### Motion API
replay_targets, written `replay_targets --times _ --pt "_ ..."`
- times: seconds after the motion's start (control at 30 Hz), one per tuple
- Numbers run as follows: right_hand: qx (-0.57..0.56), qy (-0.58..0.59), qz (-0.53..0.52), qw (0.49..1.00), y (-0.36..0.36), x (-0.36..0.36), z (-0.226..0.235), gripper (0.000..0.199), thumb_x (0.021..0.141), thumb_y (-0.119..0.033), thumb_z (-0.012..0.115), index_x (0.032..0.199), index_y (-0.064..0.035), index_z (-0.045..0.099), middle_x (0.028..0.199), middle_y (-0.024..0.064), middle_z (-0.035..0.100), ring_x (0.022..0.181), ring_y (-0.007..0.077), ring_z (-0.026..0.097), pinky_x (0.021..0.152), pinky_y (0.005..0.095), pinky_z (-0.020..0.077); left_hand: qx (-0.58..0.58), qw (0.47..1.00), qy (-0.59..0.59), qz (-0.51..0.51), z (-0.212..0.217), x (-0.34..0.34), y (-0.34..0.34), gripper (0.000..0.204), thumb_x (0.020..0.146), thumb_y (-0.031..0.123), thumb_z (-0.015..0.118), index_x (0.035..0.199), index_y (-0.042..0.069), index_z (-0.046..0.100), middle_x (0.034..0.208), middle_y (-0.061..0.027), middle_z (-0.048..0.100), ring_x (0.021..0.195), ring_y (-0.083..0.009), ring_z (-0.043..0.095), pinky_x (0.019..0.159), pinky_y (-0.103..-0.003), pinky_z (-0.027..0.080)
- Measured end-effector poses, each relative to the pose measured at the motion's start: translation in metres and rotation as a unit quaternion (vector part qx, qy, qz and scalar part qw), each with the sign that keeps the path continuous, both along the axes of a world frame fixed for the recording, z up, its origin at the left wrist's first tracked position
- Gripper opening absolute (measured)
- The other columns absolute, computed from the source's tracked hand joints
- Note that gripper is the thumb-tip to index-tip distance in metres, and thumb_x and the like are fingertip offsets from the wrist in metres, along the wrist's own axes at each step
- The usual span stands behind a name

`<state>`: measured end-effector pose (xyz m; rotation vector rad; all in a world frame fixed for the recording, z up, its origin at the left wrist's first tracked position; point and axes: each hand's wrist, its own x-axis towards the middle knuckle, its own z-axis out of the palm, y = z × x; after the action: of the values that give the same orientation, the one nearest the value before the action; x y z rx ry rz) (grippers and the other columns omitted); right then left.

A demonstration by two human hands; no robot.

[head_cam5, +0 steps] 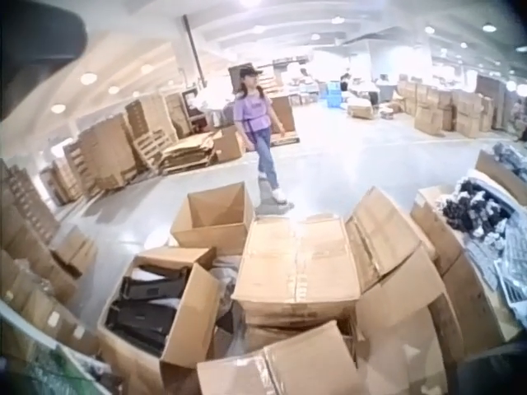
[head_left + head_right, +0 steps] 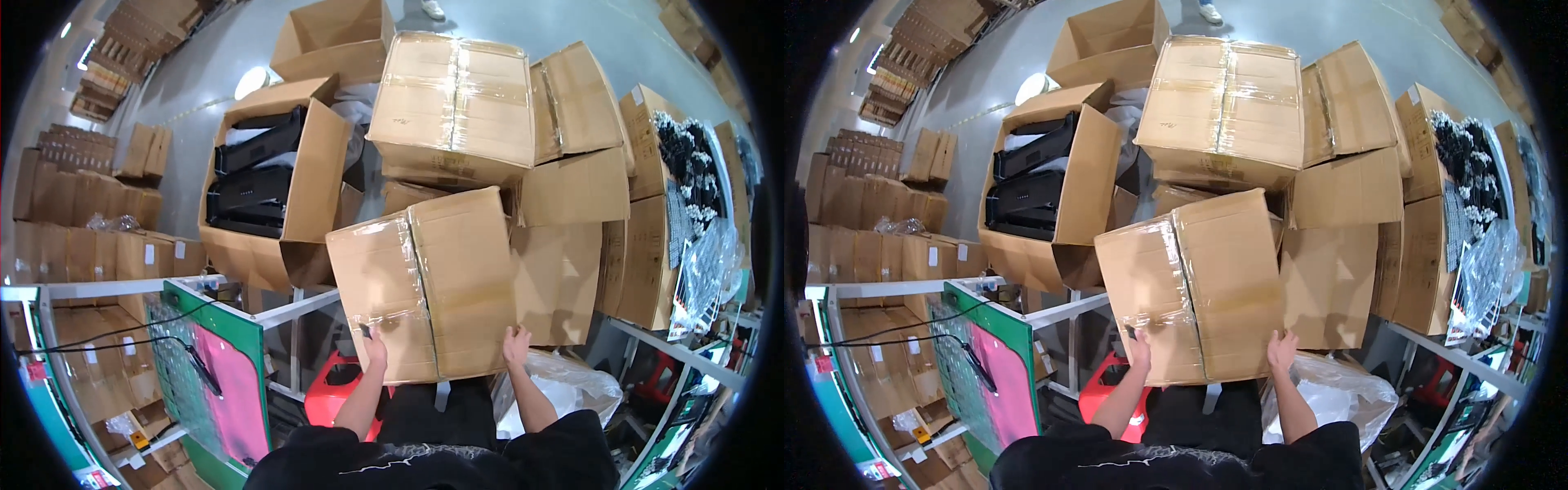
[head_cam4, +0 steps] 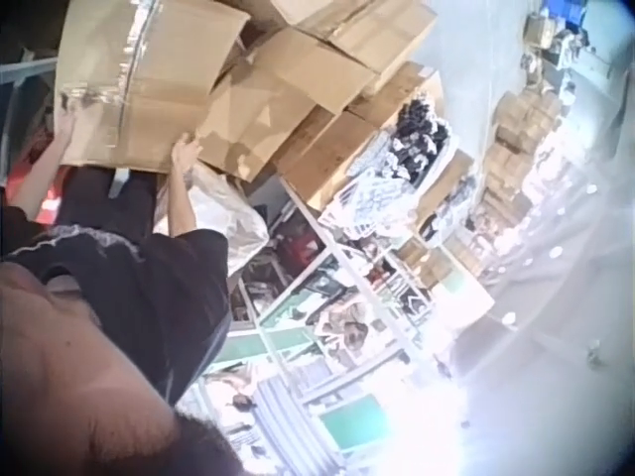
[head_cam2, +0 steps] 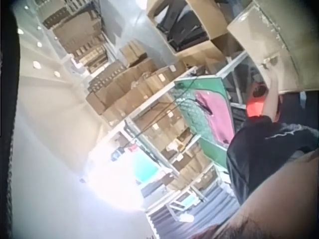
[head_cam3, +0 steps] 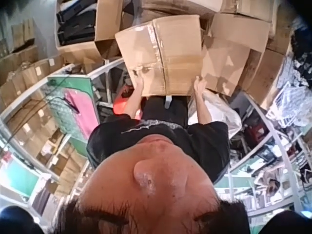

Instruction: Unpack components and install a circuit board into a housing using an electric screwdriver.

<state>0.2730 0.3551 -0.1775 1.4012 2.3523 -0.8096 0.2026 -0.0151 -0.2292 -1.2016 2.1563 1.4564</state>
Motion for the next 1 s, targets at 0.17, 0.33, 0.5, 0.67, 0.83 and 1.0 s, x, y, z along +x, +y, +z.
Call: replay_targets --times 0.17,0.33,0.5,0.67,0.83,1.0 --pt "0.014 -0.014 -0.008 1.0 0.01 -0.058 -0.018 0.073 0.081 -0.041 0.062 0.133 0.0014 0.034 0.126 0.0262 0.042 0.12 0.0408 0.04 0.101 0.0442 0.0342 -0.228 0.967 0.092 -0.073 0.02 -0.11 -0.013 0.045 0.093 0.031 0.046 0.119 -0.006 0.045 0.115 -0.0249 0.053 0.107 -0.0383 0.051 0.093 -0.044 0.038" --pt "-0.015 0.044 0.034 0.998 0.019 -0.096 -0.06 0.087 0.075 -0.044 0.068 0.137 0.0009 0.026 0.131 0.0258 0.037 0.123 0.041 0.036 0.103 0.0454 0.031 -0.394 0.911 0.011 -0.117 -0.011 -0.163 -0.055 0.046 0.093 0.032 0.048 0.119 -0.006 0.043 0.113 -0.0271 0.053 0.103 -0.0418 0.051 0.094 -0.047 0.038" --pt "-0.009 -0.036 0.047 0.998 -0.008 -0.11 -0.04 0.093 0.072 -0.046 0.07 0.139 -0.0019 0.022 0.135 0.0243 0.033 0.126 0.0384 0.033 0.104 0.0471 0.0287 -0.159 0.986 0.034 -0.046 -0.041 -0.173 -0.084 0.052 0.092 0.037 0.048 0.121 -0.005 0.042 0.112 -0.0263 0.055 0.104 -0.0399 0.053 0.092 -0.044 0.039" --pt "0.042 -0.02 -0.001 0.999 -0.002 -0.12 -0.05 0.09 0.072 -0.04 0.072 0.138 -0.0019 0.023 0.135 0.021 0.035 0.128 0.0372 0.03 0.105 0.0503 0.0247 -0.154 0.983 0.063 -0.079 -0.025 -0.216 -0.036 0.05 0.093 0.038 0.045 0.121 -0.003 0.042 0.116 -0.0254 0.054 0.106 -0.0391 0.053 0.09 -0.042 0.039" --pt "0.144 0.027 0.163 0.976 -0.016 -0.195 -0.007 0.082 0.073 -0.025 0.071 0.135 0.0022 0.025 0.14 0.0202 0.029 0.129 0.0366 0.028 0.105 0.0481 0.0252 -0.242 0.964 -0.017 -0.11 0.002 -0.282 -0.001 0.044 0.092 0.041 0.045 0.119 0.006 0.046 0.118 -0.0214 0.051 0.113 -0.0379 0.045 0.095 -0.048 0.032" --pt "0.057 0.215 0.285 0.933 -0.008 -0.36 0.004 0.073 0.076 -0.016 0.068 0.135 -0.0004 0.028 0.135 0.0206 0.036 0.126 0.0369 0.034 0.106 0.0444 0.0257 -0.539 0.842 0.03 0.004 -0.049 -0.284 0.018 0.041 0.091 0.043 0.044 0.106 0.005 0.05 0.105 -0.0126 0.055 0.104 -0.0307 0.048 0.088 -0.045 0.033"
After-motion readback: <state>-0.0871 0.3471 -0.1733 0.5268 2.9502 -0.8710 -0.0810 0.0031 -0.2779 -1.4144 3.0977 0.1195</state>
